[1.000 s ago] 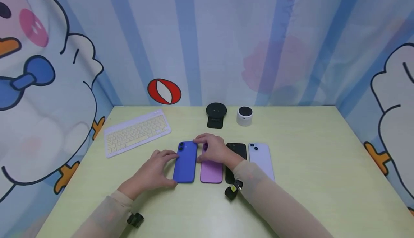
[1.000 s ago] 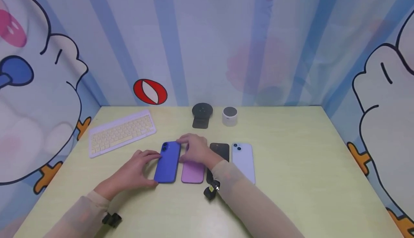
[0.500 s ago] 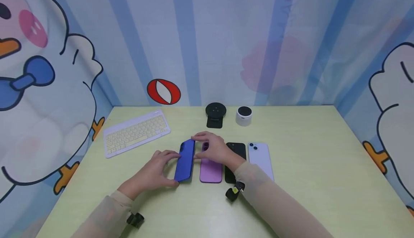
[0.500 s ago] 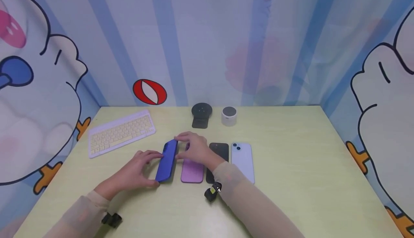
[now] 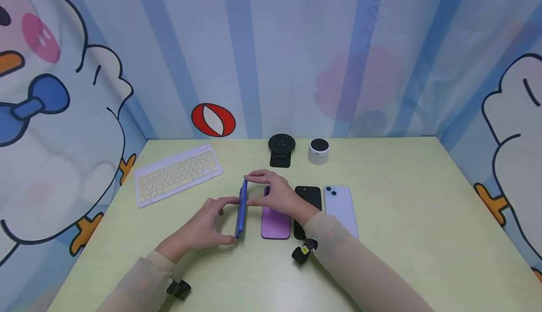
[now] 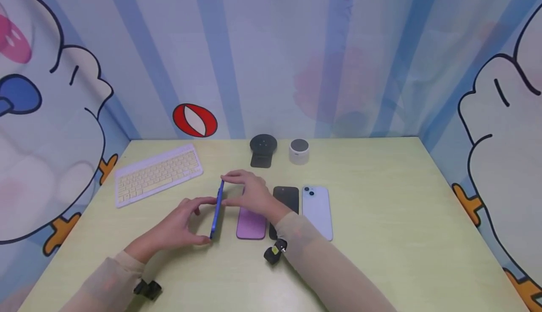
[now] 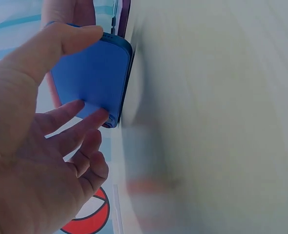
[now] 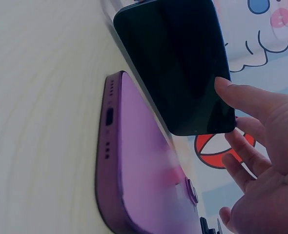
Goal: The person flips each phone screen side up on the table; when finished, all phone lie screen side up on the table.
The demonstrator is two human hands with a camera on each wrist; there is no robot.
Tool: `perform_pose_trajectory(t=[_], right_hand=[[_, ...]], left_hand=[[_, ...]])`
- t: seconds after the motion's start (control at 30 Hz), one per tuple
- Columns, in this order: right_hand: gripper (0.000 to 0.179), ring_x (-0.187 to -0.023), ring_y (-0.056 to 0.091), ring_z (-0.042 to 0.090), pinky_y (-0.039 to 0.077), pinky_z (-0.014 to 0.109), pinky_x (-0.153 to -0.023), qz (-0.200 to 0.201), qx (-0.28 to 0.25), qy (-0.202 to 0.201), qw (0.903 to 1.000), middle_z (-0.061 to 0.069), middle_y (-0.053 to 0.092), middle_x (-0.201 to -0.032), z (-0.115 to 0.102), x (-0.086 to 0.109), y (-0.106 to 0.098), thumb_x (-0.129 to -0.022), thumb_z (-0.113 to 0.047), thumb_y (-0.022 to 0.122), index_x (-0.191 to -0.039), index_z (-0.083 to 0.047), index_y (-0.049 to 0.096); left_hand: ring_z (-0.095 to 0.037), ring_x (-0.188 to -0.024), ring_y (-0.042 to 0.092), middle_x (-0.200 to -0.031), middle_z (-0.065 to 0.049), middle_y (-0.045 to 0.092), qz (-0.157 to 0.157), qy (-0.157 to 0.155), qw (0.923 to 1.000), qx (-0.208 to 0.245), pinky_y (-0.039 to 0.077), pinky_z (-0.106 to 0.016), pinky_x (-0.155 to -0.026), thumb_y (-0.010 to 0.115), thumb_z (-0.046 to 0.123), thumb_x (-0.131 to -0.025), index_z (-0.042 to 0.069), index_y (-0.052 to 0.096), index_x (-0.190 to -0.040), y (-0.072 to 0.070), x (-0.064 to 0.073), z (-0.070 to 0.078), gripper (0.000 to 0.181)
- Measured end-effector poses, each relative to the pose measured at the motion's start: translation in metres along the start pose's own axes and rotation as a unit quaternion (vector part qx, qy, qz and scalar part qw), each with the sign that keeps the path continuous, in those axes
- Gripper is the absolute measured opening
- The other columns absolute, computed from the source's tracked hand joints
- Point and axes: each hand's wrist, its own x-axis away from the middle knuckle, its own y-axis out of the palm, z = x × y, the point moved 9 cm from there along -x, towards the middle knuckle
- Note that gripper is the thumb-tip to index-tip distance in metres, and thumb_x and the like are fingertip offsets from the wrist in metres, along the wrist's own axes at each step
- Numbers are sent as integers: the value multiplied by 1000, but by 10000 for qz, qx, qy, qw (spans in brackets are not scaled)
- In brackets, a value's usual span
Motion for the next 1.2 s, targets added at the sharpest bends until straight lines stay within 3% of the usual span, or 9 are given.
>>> perform_pose_trajectory(t=[0.33,0.53,0.83,1.03,1.2], right_hand=[[67,-146,45,29,36,62,-114,199,76,-109,9997,1,54,-153,-11,0,2,-83,-31,88,-145,-23,62],[65,-144,47,27,33,58,-118,357,-24,-267,9990,2,57,-150,-12,-3,6,-82,-29,89,-142,-21,64],[65,-141,52,24,32,58,-117,429,-91,-259,9987,-1,61,-146,-17,-7,11,-82,-30,89,-141,-22,65],[67,-141,53,22,31,57,-119,267,-136,-8,9996,-4,65,-144,-14,-8,14,-82,-26,89,-144,-25,63],[68,-140,54,24,29,58,-116,113,252,148,9995,-3,65,-143,-8,-12,18,-82,-22,89,-144,-23,62]], left_hand=[[-22,-114,48,-154,8,51,182,221,9994,179,44,-37,-83,93,27,-73,32,44,-152,-14,3,9,93],[-21,-115,48,-154,12,49,113,288,9994,131,45,-41,-86,92,30,-75,37,42,-154,-22,7,9,93],[-28,-113,49,-140,-7,57,48,478,9988,3,46,-42,-84,91,31,-76,29,45,-155,-32,12,10,92],[-31,-112,49,-134,-10,58,71,455,9989,-14,45,-42,-84,92,30,-76,28,46,-154,-36,14,7,91],[-30,-113,50,-134,-10,58,113,361,9993,-44,46,-43,-85,93,29,-76,29,47,-154,-39,15,0,91]])
